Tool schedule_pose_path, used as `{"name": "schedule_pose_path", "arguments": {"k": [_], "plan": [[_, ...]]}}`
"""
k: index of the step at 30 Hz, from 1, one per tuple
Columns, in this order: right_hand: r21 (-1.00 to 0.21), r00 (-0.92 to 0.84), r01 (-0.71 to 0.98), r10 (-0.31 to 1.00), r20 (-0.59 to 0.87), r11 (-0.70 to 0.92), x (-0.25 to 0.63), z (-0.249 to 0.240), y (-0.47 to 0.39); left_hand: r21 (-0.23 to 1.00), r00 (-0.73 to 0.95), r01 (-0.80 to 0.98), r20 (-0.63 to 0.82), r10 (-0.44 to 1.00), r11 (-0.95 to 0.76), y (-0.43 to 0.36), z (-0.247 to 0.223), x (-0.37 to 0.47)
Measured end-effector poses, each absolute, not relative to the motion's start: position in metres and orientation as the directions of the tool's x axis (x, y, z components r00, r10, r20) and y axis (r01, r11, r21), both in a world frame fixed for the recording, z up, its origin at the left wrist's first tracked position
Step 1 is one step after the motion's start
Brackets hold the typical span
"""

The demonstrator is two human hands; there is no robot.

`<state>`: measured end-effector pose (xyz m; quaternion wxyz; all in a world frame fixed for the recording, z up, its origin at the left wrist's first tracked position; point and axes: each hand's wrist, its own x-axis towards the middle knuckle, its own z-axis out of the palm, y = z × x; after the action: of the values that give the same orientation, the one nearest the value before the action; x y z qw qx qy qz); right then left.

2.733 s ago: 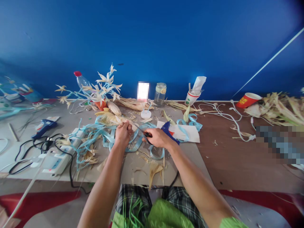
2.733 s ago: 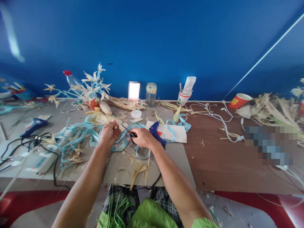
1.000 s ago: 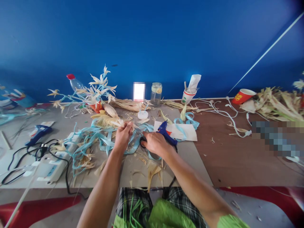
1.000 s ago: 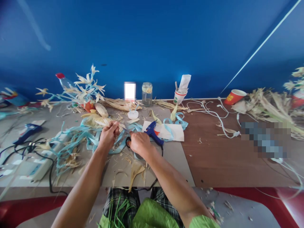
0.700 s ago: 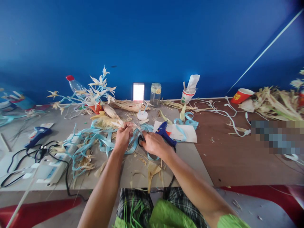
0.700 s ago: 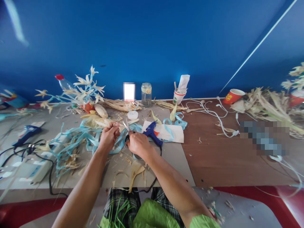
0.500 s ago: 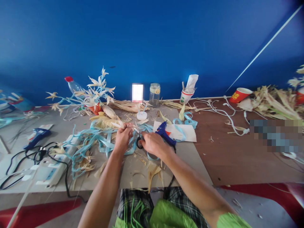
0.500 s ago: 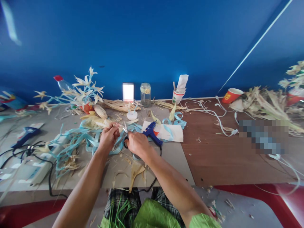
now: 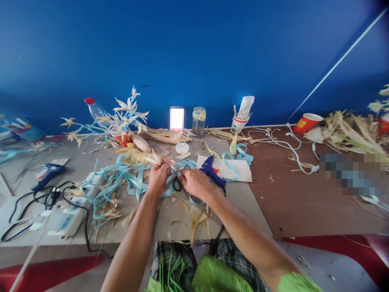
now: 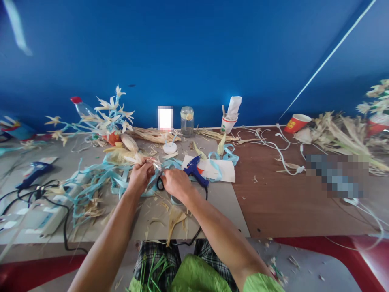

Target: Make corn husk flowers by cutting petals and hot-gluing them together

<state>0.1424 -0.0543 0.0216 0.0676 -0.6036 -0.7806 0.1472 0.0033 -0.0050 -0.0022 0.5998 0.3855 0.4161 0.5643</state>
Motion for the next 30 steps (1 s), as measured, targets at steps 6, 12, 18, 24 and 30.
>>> {"name": "schedule_pose_path", "arguments": {"k": [6,12,18,24,30], "plan": [[-0.323,-0.295,0.904,0.955,0.002,0.280,0.1429,0.0193,-0.0551,0.923,0.008,-0.379,-0.065,0.998,0.063,-0.0043,-0.0035,0.0032],[-0.253,-0.352,0.909,0.935,-0.036,0.332,0.1429,0.0209,-0.0566,0.899,0.003,-0.433,-0.075,0.997,0.069,-0.0066,0.0011,0.0039],[-0.242,-0.303,0.922,0.952,0.039,0.303,0.1425,0.0241,-0.0557,0.883,0.000,-0.462,-0.091,0.996,0.081,-0.0066,0.0017,0.0042],[-0.256,-0.272,0.927,0.961,0.043,0.273,0.1434,0.0203,-0.0561,0.888,0.025,-0.454,-0.075,0.997,0.078,-0.0053,-0.0010,0.0044],[-0.279,-0.247,0.927,0.968,0.050,0.251,0.1422,0.0182,-0.0538,0.878,0.018,-0.475,-0.062,0.998,0.063,-0.0045,-0.0030,0.0044]]}}
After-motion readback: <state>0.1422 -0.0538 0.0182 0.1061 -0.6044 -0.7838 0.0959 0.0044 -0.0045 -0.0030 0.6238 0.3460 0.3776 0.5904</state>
